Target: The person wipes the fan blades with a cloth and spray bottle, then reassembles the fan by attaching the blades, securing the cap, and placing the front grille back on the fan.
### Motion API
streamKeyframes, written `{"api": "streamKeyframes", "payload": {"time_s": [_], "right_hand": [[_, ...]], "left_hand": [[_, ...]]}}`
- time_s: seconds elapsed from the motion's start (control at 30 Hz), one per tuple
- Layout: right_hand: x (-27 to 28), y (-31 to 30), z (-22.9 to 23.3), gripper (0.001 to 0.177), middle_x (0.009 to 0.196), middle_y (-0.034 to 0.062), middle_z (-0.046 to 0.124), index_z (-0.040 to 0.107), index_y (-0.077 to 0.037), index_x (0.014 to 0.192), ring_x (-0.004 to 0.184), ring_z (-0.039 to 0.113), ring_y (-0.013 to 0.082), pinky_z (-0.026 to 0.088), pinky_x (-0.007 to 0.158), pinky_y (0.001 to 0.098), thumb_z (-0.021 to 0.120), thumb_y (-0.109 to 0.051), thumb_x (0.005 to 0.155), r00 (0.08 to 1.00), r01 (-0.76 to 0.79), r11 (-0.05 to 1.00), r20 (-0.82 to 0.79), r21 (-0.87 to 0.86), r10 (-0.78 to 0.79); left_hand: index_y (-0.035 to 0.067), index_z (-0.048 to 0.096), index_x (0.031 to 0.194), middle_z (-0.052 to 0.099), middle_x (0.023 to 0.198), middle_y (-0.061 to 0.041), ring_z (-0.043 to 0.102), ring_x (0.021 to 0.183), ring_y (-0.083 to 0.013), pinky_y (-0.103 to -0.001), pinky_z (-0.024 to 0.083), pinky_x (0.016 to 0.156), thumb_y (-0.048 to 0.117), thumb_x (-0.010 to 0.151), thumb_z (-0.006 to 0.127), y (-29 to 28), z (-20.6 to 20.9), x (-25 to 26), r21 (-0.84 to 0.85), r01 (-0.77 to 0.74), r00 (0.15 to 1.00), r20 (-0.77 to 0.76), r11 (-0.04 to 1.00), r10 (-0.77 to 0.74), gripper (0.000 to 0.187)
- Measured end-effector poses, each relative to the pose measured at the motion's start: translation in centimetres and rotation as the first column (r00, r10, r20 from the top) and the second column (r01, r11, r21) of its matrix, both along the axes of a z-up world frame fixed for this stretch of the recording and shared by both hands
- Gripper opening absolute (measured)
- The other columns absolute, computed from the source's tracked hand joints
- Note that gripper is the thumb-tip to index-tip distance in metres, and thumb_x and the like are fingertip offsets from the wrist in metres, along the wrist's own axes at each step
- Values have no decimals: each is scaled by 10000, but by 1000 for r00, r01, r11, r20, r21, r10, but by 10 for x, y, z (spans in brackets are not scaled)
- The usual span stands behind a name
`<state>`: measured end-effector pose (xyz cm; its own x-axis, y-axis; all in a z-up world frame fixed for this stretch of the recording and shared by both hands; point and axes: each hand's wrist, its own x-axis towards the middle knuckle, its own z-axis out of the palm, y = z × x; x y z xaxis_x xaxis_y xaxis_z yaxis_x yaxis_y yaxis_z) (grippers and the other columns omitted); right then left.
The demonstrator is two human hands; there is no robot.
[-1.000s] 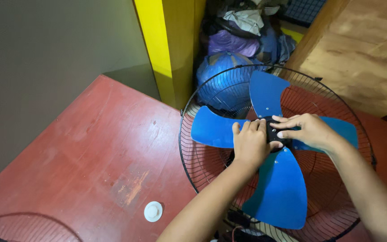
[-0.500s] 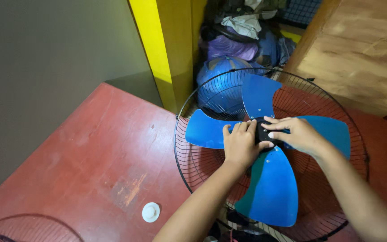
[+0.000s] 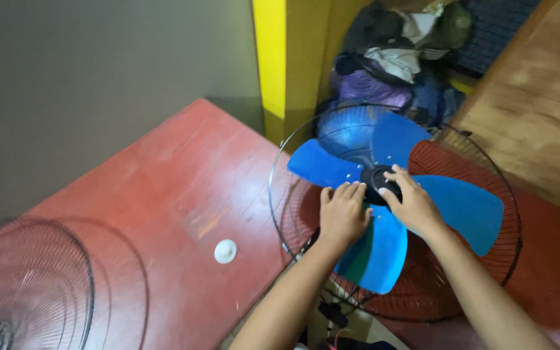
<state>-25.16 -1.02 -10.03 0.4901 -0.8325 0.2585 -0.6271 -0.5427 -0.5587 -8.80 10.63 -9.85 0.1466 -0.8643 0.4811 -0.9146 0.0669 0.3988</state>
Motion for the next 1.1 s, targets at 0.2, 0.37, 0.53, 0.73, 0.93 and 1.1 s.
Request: {"api": "streamKeyframes", "payload": {"time_s": [0.2, 0.37, 0.53, 0.73, 0.93, 1.1], "right_hand": [[-1, -17, -25, 529, 1628, 208, 368, 539, -59, 1417, 1478, 370, 404, 274, 1187, 550, 619, -348, 982, 997, -70, 993, -43, -92, 66], [-4, -19, -33, 553, 1635, 196, 389, 521, -68, 1449, 1473, 391, 411, 320, 1181, 529, 613, -355, 985, 997, -73, 995, -25, -62, 71], [-8, -22, -31, 552, 1647, 206, 384, 523, -72, 1466, 1466, 393, 431, 319, 1161, 504, 623, -346, 997, 997, -77, 996, -23, -54, 76], [27, -2, 10, 676, 1546, 279, 339, 548, -158, 1413, 1456, 294, 495, 216, 1051, 666, 789, -385, 824, 968, 158, 984, -183, -82, -170], [138, 69, 46, 396, 1480, 191, 564, 743, -192, 1251, 1392, 436, 448, 334, 1104, 591, 765, -354, 890, 967, -254, 935, -74, -248, 243], [218, 116, 31, 354, 1199, 115, 742, 724, -131, 1238, 1120, 709, 282, 532, 990, 389, 744, -270, 913, 827, -560, 824, 12, 79, 561]], "left_hand": [[128, 575, 1432, 582, 1471, -115, 513, 1401, -275, -546, 364, 1119, 227, 920, 638, 81, -14, 50, -126, -417, 903, 58, 900, 427, 526], [122, 553, 1402, 515, 1436, -201, 464, 1326, -382, -611, 329, 1048, 357, 922, 622, 144, -33, 90, 39, -621, 783, -6, 782, 622, 539], [175, 572, 1394, 474, 1504, -168, 431, 1399, -380, -606, 322, 1110, 285, 895, 632, 177, -74, 112, 111, -693, 717, 210, 712, 665, 515], [162, 665, 1144, 492, 1468, -130, 487, 1352, -345, -519, 460, 1020, 171, 911, 629, 195, -106, 141, 409, -625, 781, 346, 666, 520, 236], [112, 640, 1134, 569, 1228, -155, 583, 1121, -374, -482, 543, 863, 40, 831, 654, 203, -102, 166, 416, -554, 830, 212, 721, 516, 312], [118, 630, 1198, 590, 1141, -174, 590, 1115, -393, -501, 530, 882, -36, 811, 613, 222, -73, 178, 135, -504, 850, -95, 853, 517, 416]]}}
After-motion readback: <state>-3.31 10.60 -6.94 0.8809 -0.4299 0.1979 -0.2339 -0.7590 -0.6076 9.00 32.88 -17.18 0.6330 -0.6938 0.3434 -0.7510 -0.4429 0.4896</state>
